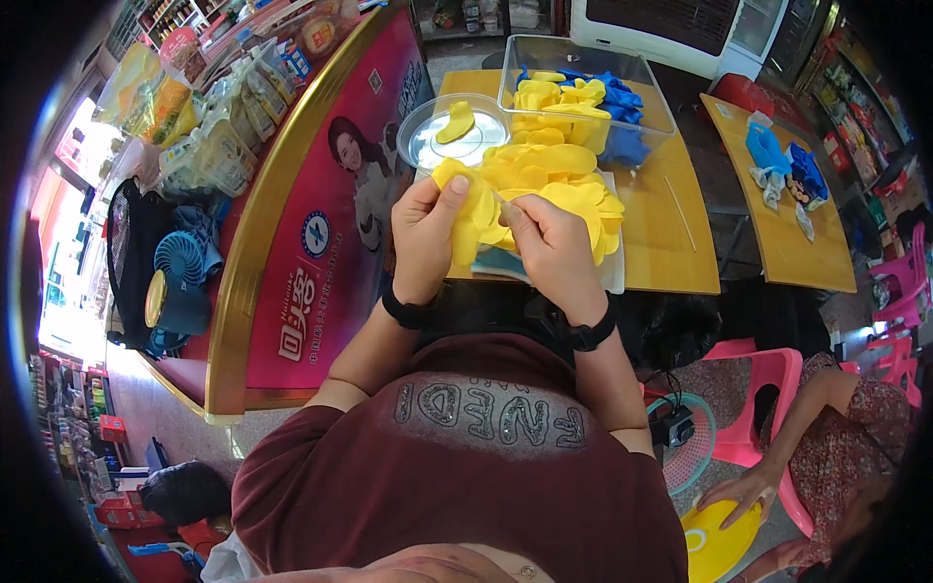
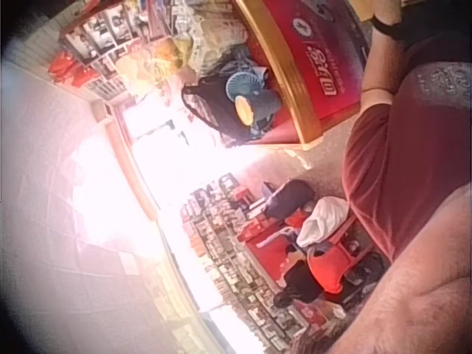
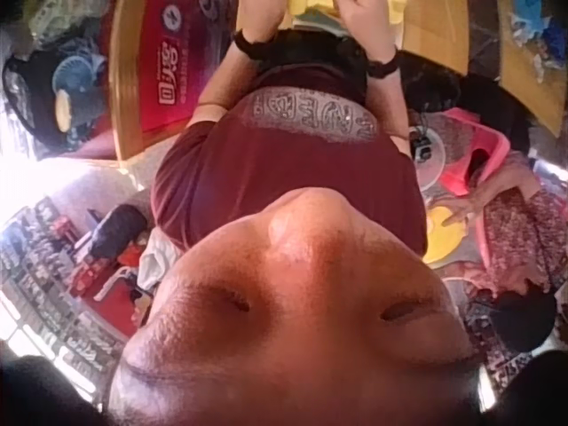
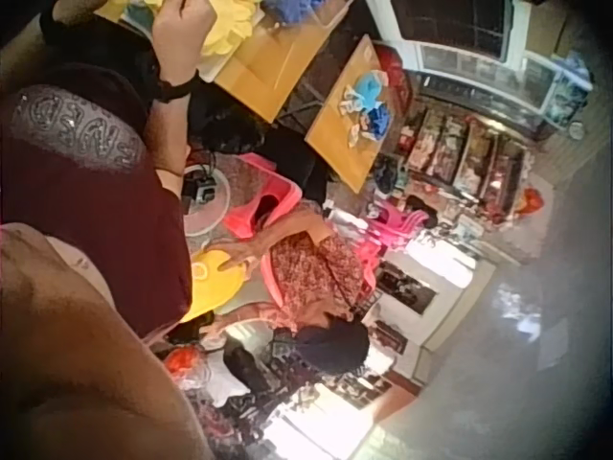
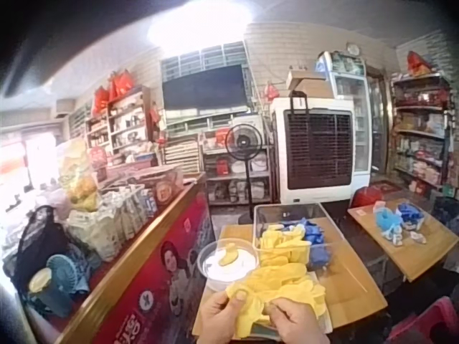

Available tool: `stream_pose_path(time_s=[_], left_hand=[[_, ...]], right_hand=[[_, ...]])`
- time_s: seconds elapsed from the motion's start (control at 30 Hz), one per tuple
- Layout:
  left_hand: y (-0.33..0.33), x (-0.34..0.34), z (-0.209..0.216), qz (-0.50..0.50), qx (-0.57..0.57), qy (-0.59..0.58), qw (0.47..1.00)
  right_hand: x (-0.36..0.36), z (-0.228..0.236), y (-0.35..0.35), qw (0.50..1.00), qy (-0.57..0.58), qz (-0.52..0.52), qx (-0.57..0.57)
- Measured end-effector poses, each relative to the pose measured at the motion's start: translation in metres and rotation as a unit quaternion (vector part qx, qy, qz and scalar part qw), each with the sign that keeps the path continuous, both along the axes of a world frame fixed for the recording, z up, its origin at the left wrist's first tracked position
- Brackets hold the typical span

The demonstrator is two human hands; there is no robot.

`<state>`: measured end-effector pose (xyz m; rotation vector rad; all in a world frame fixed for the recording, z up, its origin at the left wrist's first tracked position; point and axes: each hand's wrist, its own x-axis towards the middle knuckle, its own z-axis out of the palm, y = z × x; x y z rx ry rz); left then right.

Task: The person inserts wooden sticks into yellow, petal-shaped candy pieces. They pick up a piece from a container, align it with a stick, and push the stick through the center. The finished items are placed into a clear plastic container. The process is repeated continuously throughout the clip.

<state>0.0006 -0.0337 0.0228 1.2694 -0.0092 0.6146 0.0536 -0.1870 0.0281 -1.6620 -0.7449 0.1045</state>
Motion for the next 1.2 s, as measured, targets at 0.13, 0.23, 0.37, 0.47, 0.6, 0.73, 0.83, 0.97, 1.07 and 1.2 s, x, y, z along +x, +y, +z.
stream_pose_path(time_s=[0.13, 0.23, 0.37, 0.47, 0.6, 0.73, 0.83, 0.97, 1.07, 1.2], left_hand=[[0.001, -0.002, -0.007, -0.014, 0.009, 0.003, 1.0], [0.002, -0.003, -0.004, -0.019, 0.0, 0.009, 1.0], [0.004, -0.003, 0.003, -0.049, -0.019, 0.026, 0.998], [0.001, -0.005, -0.001, -0.091, 0.0, 0.05, 0.995], [-0.005, -0.003, -0.007, -0.072, 0.03, 0.035, 0.996], [0.003, -0.005, -0.004, -0.096, 0.047, 0.061, 0.992], [0.002, -0.005, -0.001, -0.084, -0.014, 0.08, 0.993], [-0.003, -0.006, 0.0, -0.082, 0.009, 0.048, 0.995], [-0.01, -0.003, -0.011, -0.073, 0.022, 0.037, 0.996], [-0.009, -0.001, -0.01, -0.062, 0.051, 0.016, 0.997]], right_hand=[[-0.002, -0.003, 0.004, 1.0, -0.003, 0.002, 0.017], [-0.001, -0.001, 0.002, 1.0, 0.003, 0.011, 0.002], [0.005, 0.002, -0.007, 0.998, -0.045, 0.017, -0.034], [0.008, -0.004, -0.007, 0.996, -0.087, 0.009, -0.022], [0.006, -0.005, -0.006, 0.997, -0.077, 0.0, -0.015], [0.002, -0.002, -0.003, 0.997, -0.078, -0.006, -0.012], [0.006, 0.002, -0.008, 0.995, -0.09, 0.02, -0.043], [0.007, -0.003, -0.007, 0.995, -0.095, 0.018, -0.028], [0.001, -0.006, -0.001, 0.997, -0.077, -0.005, 0.003], [-0.008, -0.009, 0.008, 0.998, -0.029, -0.021, 0.045]])
